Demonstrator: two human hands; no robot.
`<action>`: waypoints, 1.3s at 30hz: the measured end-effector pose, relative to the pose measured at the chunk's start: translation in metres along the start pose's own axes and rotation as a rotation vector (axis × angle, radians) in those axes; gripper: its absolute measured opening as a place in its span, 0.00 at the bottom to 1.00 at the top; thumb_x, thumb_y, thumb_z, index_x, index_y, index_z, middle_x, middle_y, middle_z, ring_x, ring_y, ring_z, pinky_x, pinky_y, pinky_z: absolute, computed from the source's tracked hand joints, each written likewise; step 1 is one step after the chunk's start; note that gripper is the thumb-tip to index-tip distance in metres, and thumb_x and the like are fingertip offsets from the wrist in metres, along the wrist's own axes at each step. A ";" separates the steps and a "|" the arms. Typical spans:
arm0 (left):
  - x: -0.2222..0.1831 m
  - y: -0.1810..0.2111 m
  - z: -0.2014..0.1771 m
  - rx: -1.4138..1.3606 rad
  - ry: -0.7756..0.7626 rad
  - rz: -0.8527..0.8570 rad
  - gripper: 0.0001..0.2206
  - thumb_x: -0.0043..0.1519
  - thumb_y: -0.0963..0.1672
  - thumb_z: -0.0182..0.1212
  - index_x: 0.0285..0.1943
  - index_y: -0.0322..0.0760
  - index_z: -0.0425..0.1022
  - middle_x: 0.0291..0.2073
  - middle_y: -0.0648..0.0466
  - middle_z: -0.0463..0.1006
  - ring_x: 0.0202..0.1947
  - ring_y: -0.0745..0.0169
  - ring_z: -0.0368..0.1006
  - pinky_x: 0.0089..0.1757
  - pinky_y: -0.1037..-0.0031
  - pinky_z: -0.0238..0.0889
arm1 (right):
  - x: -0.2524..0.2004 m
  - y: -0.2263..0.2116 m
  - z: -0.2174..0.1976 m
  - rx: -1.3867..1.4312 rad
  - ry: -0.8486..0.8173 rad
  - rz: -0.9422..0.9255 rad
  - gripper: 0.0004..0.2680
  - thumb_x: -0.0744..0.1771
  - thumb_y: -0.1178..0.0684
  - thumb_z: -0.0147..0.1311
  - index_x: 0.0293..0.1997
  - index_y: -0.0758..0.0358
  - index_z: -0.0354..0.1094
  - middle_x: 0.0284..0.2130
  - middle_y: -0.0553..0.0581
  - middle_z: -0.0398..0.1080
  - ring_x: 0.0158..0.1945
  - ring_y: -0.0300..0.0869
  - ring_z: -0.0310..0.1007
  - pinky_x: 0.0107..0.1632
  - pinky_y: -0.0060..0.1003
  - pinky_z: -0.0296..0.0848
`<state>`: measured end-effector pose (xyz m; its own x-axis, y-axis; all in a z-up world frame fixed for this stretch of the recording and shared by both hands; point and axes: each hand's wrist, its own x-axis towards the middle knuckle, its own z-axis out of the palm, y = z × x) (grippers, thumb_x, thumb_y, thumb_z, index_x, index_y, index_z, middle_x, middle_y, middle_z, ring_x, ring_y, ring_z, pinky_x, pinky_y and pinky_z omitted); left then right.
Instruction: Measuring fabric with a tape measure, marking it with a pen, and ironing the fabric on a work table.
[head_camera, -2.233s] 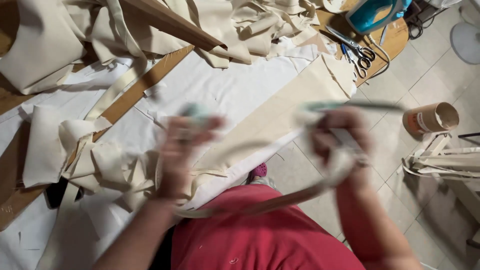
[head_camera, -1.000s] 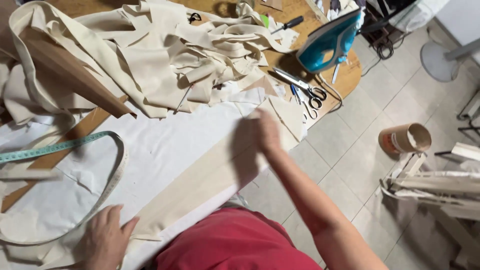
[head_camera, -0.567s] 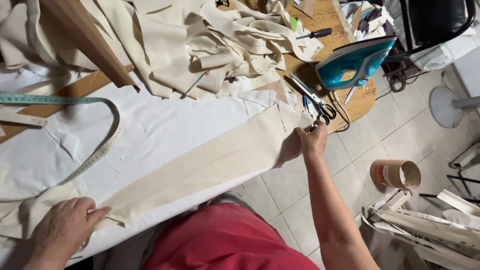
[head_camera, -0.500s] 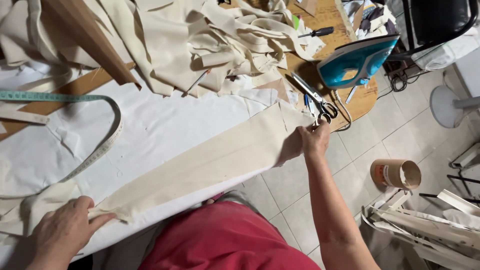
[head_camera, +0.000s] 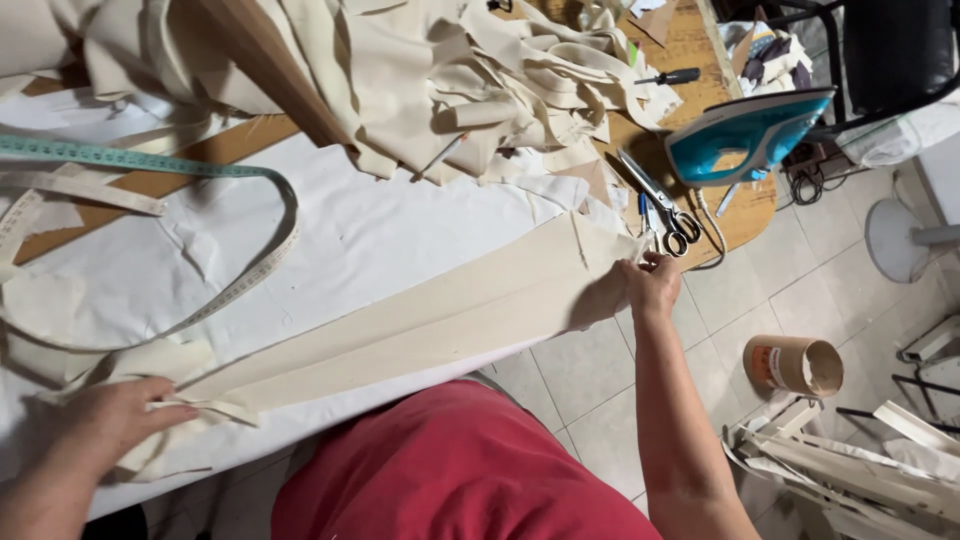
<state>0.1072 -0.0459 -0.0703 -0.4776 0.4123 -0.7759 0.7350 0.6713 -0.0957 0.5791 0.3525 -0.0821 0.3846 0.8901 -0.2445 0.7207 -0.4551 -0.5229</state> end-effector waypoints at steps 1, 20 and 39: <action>-0.003 -0.010 -0.004 -0.002 0.001 -0.033 0.18 0.43 0.62 0.56 0.35 0.62 0.75 0.35 0.64 0.79 0.34 0.68 0.77 0.36 0.82 0.63 | -0.016 -0.010 -0.002 -0.023 -0.036 0.008 0.20 0.57 0.51 0.59 0.51 0.60 0.59 0.38 0.56 0.69 0.41 0.43 0.69 0.44 0.35 0.69; -0.037 0.082 -0.013 -0.380 0.865 0.150 0.13 0.52 0.35 0.44 0.37 0.38 0.75 0.30 0.46 0.73 0.32 0.43 0.68 0.32 0.57 0.61 | -0.050 -0.047 0.074 -0.062 -0.359 -1.036 0.07 0.63 0.55 0.50 0.43 0.61 0.69 0.41 0.55 0.66 0.44 0.47 0.67 0.46 0.35 0.66; 0.038 0.295 -0.003 -0.360 0.816 0.491 0.13 0.49 0.47 0.61 0.41 0.44 0.65 0.29 0.54 0.68 0.36 0.55 0.67 0.34 0.69 0.63 | 0.009 -0.074 0.086 -0.139 -0.797 -1.244 0.08 0.58 0.57 0.60 0.37 0.58 0.70 0.33 0.58 0.65 0.39 0.52 0.70 0.40 0.41 0.71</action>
<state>0.3042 0.1697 -0.1259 -0.4439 0.8960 -0.0044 0.8138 0.4052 0.4166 0.4796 0.3967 -0.1157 -0.8822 0.4588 -0.1055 0.4078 0.6329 -0.6581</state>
